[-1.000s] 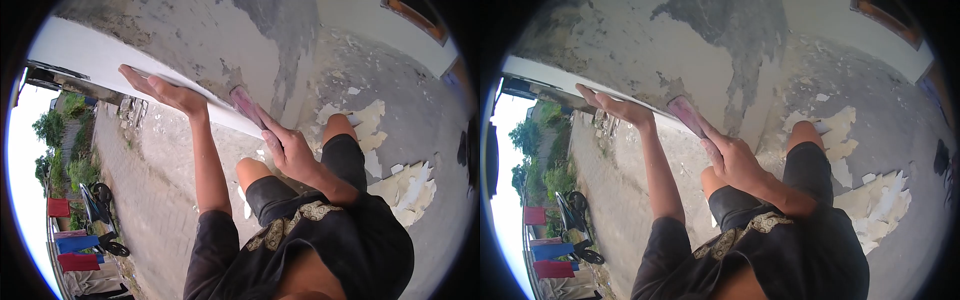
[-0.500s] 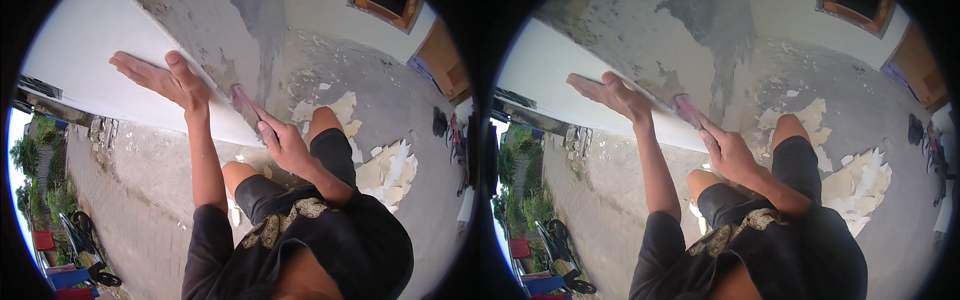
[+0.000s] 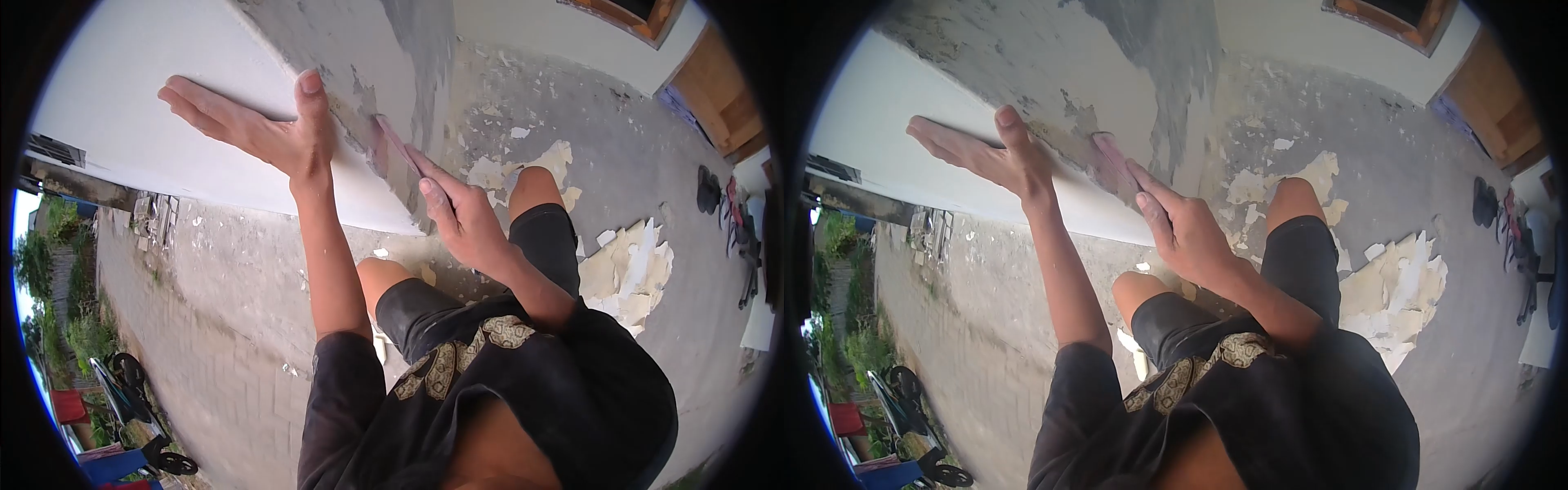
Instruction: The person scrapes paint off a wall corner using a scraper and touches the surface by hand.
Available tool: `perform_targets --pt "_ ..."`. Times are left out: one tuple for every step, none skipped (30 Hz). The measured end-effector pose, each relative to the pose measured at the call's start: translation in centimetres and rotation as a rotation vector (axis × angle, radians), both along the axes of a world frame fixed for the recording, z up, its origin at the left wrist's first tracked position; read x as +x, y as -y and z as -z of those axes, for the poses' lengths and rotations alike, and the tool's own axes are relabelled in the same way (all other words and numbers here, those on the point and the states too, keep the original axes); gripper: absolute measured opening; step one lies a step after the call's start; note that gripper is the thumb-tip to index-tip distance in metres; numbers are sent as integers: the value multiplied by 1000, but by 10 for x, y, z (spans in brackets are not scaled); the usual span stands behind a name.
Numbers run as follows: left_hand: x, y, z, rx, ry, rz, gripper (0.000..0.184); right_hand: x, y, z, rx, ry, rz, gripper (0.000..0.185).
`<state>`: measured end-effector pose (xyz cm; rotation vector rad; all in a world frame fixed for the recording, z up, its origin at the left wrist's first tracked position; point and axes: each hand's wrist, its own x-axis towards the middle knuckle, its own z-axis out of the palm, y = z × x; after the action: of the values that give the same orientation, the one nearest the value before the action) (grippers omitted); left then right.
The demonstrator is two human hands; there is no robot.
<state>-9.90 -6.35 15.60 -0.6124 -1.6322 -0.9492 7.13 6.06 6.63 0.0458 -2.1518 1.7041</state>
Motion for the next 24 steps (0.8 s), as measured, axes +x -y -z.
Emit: perform_targets --pt "1 -1 1 -3 6 -12 134 -6 -2 -9 -17 -2 7 44" --pt "1 -1 3 -3 7 -28 133 -2 -5 -10 -5 28 -20 44" --pt "0 -1 1 -5 5 -46 133 5 -7 -10 3 55 -48 44" --pt "-3 -1 -2 -2 -19 -48 132 7 -10 -12 15 83 -79 45" --pt "-4 -1 -2 -3 -31 -49 132 5 -12 -15 38 61 -83 45" --pt "-2 -1 1 -10 -33 -45 131 7 -11 -17 54 48 -84 45" --pt "-1 1 3 -9 -24 -40 130 10 -8 -16 66 38 -82 45" --pt "-1 0 2 1 -26 -34 130 9 -8 -15 70 24 -69 45" --pt "-2 -1 2 13 -29 -28 129 9 -7 -13 77 10 -56 46" --pt "-2 -2 2 16 -29 -25 129 9 -7 -11 83 -3 -44 46" --pt "-2 -3 2 18 -27 -23 129 9 -5 -8 63 -15 -36 45" --pt "-1 -3 1 17 -28 -20 129 8 -3 -5 41 -30 -27 45" --pt "0 -3 0 23 -27 -18 128 6 -3 -3 21 -51 -19 45" --pt "1 -4 0 31 -27 -15 127 0 -3 -5 26 -43 -21 45" --pt "2 -5 0 39 -21 -10 126 -7 -5 -8 29 -31 -22 44" --pt "2 -5 0 42 -24 -13 125 -8 -6 -11 31 -14 -21 44" --pt "4 -6 1 42 -24 -14 125 -4 -9 -11 41 -11 -37 44" --pt "3 -5 -1 36 -28 -13 124 0 -13 -13 45 -13 -51 44" --pt "0 -5 -3 31 -44 -11 123 -2 -17 -15 58 -26 -68 44" --pt "-1 -5 -2 30 -53 -14 122 -4 -17 -14 56 -36 -70 45" --pt "0 -5 0 27 -54 -15 122 -1 -14 -10 52 -36 -71 45" --pt "2 -6 1 40 -42 -8 122 3 -12 -7 44 -36 -68 45" --pt "4 -6 1 46 -30 1 122 5 -11 -9 43 0 -69 44" --pt "4 -7 -1 57 -26 10 122 5 -12 -15 46 27 -71 43"
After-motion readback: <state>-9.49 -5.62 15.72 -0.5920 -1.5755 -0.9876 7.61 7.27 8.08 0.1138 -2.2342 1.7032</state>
